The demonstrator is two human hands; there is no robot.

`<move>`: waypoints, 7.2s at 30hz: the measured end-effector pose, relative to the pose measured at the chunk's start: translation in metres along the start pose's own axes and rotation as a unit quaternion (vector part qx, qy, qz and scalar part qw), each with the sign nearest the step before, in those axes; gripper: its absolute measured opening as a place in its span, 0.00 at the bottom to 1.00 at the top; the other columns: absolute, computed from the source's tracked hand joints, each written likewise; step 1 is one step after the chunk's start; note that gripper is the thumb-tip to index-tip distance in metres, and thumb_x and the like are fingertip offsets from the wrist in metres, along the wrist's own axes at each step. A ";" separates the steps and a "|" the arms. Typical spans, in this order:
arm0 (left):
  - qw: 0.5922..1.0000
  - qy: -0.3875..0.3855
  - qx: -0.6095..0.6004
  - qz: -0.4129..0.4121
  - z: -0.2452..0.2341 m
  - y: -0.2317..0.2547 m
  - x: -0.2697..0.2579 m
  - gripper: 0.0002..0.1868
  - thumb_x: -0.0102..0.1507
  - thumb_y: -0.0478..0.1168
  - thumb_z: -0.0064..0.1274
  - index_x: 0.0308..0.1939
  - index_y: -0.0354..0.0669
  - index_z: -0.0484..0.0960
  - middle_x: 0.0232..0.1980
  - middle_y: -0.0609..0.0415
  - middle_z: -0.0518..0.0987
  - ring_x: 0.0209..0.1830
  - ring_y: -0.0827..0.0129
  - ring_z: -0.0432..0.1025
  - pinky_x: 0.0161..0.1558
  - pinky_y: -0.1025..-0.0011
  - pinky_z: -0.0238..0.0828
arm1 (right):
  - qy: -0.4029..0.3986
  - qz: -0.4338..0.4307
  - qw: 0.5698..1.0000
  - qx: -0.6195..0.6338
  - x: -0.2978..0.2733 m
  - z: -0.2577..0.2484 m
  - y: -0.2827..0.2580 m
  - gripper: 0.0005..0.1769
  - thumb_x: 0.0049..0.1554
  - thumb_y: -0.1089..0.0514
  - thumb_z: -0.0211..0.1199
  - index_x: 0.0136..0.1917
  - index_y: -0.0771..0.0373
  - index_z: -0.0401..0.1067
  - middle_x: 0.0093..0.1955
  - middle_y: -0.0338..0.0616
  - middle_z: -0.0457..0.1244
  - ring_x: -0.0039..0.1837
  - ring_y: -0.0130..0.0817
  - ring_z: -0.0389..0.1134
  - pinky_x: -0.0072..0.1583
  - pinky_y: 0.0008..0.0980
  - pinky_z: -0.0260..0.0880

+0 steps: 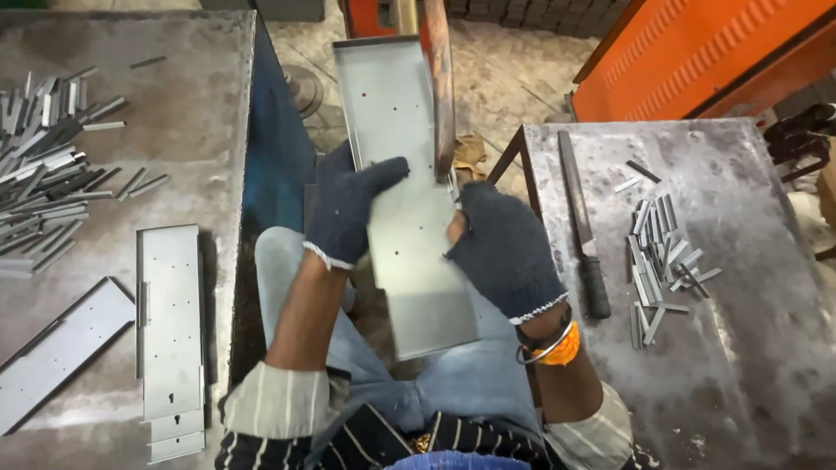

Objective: Assembling metal enclosures by spot welding small brackets onto a metal tray component.

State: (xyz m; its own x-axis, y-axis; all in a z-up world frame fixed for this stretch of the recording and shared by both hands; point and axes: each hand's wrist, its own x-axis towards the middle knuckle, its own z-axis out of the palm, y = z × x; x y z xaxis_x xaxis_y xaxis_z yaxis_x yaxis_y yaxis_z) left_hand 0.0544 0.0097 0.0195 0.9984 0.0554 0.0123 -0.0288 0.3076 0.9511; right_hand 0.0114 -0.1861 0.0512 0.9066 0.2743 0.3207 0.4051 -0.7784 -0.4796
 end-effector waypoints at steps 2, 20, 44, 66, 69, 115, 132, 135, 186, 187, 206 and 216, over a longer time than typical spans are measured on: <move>1.000 -0.001 0.005 -0.013 -0.002 -0.003 0.001 0.15 0.57 0.32 0.59 0.47 0.29 0.84 0.40 0.47 0.86 0.34 0.67 0.80 0.38 0.69 0.80 | -0.008 -0.016 1.000 0.009 -0.002 0.000 0.001 0.08 0.53 0.58 0.60 0.42 0.66 0.67 0.37 0.59 0.64 0.44 0.61 0.67 0.47 0.56 0.65; 1.000 -0.016 0.018 0.000 -0.010 -0.016 -0.019 0.19 0.59 0.34 0.60 0.53 0.30 0.82 0.45 0.48 0.86 0.41 0.68 0.80 0.43 0.70 0.79 | 0.025 -0.025 0.999 0.017 -0.031 0.007 -0.015 0.04 0.54 0.63 0.58 0.42 0.66 0.67 0.35 0.59 0.64 0.41 0.58 0.69 0.44 0.52 0.67; 0.792 0.599 0.107 -0.040 -0.399 -0.129 -0.463 0.22 0.62 0.40 0.65 0.56 0.30 0.82 0.47 0.51 0.83 0.40 0.70 0.76 0.44 0.71 0.75 | -0.450 -0.185 0.825 0.287 -0.109 0.196 -0.173 0.13 0.59 0.49 0.64 0.44 0.61 0.73 0.32 0.49 0.67 0.37 0.45 0.73 0.42 0.41 0.70; 0.514 0.347 0.761 -0.190 -0.527 -0.166 -0.191 0.16 0.62 0.54 0.62 0.42 0.47 0.86 0.45 0.44 0.82 0.46 0.50 0.78 0.45 0.53 0.74 | -0.472 -0.087 0.827 0.294 -0.095 0.218 -0.151 0.13 0.61 0.51 0.64 0.44 0.64 0.74 0.30 0.46 0.67 0.29 0.32 0.71 0.36 0.33 0.69; 0.541 0.341 0.733 -0.231 -0.503 -0.140 -0.173 0.27 0.60 0.63 0.62 0.47 0.44 0.86 0.50 0.42 0.82 0.48 0.48 0.78 0.47 0.51 0.75 | -0.480 -0.047 0.821 0.306 -0.090 0.216 -0.149 0.13 0.61 0.51 0.63 0.44 0.64 0.73 0.31 0.45 0.67 0.28 0.33 0.70 0.35 0.34 0.68; 0.975 0.065 -0.122 -0.176 -0.026 -0.140 -0.081 0.19 0.62 0.36 0.60 0.56 0.33 0.80 0.46 0.48 0.84 0.40 0.65 0.80 0.42 0.67 0.80 | 0.186 0.271 0.922 -0.205 -0.177 0.092 0.374 0.22 0.54 0.45 0.72 0.41 0.67 0.71 0.39 0.61 0.66 0.45 0.62 0.68 0.47 0.55 0.67; 0.980 0.060 -0.112 -0.151 -0.014 -0.141 -0.080 0.17 0.62 0.33 0.60 0.55 0.32 0.81 0.48 0.48 0.85 0.42 0.65 0.80 0.46 0.68 0.78 | 0.162 0.344 0.853 -0.357 -0.178 0.084 0.461 0.12 0.48 0.53 0.64 0.44 0.61 0.76 0.42 0.55 0.70 0.45 0.56 0.72 0.46 0.52 0.72; 0.982 0.055 -0.105 -0.148 -0.013 -0.142 -0.080 0.17 0.62 0.33 0.60 0.54 0.32 0.82 0.48 0.49 0.85 0.42 0.66 0.79 0.45 0.69 0.78 | 0.142 0.345 0.868 -0.329 -0.165 0.080 0.458 0.11 0.49 0.54 0.63 0.42 0.61 0.77 0.43 0.56 0.69 0.47 0.58 0.72 0.48 0.53 0.72; 0.989 0.130 -0.003 -0.071 -0.004 -0.094 -0.117 0.16 0.60 0.37 0.62 0.49 0.30 0.84 0.42 0.49 0.86 0.35 0.69 0.79 0.37 0.70 0.77 | 0.171 0.025 0.985 -0.001 -0.082 0.055 0.007 0.12 0.52 0.58 0.70 0.47 0.64 0.73 0.43 0.51 0.66 0.42 0.51 0.70 0.44 0.45 0.69; 0.989 0.133 -0.004 -0.070 -0.004 -0.093 -0.118 0.16 0.60 0.37 0.62 0.49 0.30 0.84 0.42 0.49 0.86 0.35 0.69 0.79 0.37 0.70 0.77 | 0.170 0.022 0.985 0.000 -0.082 0.055 0.007 0.12 0.52 0.58 0.70 0.47 0.64 0.73 0.43 0.51 0.66 0.42 0.51 0.70 0.44 0.45 0.69; 0.998 0.036 0.045 -0.002 0.008 -0.021 -0.066 0.17 0.57 0.36 0.62 0.48 0.31 0.82 0.41 0.48 0.85 0.35 0.69 0.80 0.38 0.71 0.79 | 0.075 -0.015 0.997 0.014 -0.025 0.017 0.002 0.11 0.56 0.57 0.65 0.42 0.67 0.69 0.31 0.58 0.63 0.38 0.57 0.69 0.41 0.52 0.66; 0.975 0.007 0.193 0.112 -0.016 -0.053 -0.056 0.11 0.60 0.35 0.62 0.44 0.31 0.86 0.43 0.46 0.85 0.39 0.67 0.80 0.41 0.69 0.78 | 0.053 0.006 0.999 0.005 -0.014 0.016 -0.004 0.10 0.54 0.58 0.66 0.41 0.66 0.69 0.30 0.57 0.65 0.38 0.57 0.70 0.42 0.53 0.67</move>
State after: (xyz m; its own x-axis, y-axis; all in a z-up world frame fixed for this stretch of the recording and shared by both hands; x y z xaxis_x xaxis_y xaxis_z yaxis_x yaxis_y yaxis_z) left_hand -0.0007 0.0058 -0.0363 0.9685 0.0929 0.2312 -0.2226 -0.0938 0.9704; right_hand -0.0011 -0.1782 0.0357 0.8941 0.2029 0.3993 0.3958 -0.7752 -0.4924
